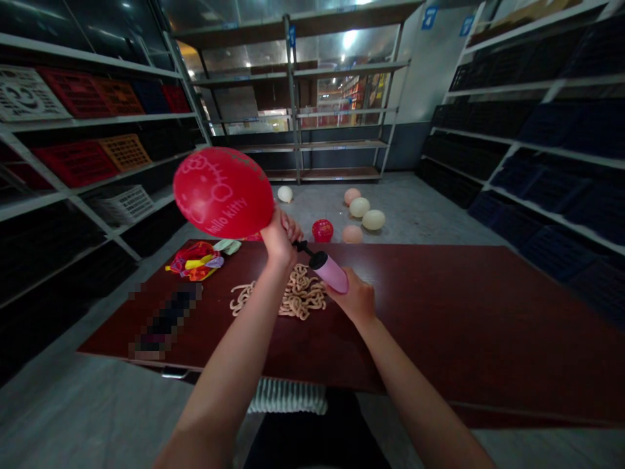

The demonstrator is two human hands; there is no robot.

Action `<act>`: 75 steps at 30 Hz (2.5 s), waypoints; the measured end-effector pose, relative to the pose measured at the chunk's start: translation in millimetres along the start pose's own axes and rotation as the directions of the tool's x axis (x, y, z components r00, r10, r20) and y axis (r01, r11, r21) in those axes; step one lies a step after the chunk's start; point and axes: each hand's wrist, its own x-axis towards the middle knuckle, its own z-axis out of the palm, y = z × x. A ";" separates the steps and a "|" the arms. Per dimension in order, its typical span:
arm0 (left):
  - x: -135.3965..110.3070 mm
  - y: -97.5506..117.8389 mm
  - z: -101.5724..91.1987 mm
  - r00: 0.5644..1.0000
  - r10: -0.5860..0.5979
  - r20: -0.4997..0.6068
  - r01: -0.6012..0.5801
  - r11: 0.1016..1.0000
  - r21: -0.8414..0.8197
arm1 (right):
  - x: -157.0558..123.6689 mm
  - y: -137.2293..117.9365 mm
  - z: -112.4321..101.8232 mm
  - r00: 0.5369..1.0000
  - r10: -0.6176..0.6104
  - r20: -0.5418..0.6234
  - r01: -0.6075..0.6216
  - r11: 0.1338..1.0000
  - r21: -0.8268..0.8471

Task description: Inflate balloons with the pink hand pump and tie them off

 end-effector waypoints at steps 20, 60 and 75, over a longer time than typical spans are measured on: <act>-4.7 -28.3 -63.0 0.948 -0.108 -0.300 0.087 0.993 -0.084 | -3.5 -7.0 2.6 0.974 -0.224 0.020 0.225 0.966 -0.130; -17.2 -32.9 -9.7 1.000 0.004 0.014 -0.004 1.000 -0.028 | -1.5 -1.9 3.2 1.000 0.004 0.016 -0.005 1.000 0.029; -6.2 -19.7 -85.5 0.915 -0.176 -0.364 0.122 0.978 -0.167 | -2.4 -17.1 5.3 0.963 -0.215 0.161 0.242 0.954 -0.177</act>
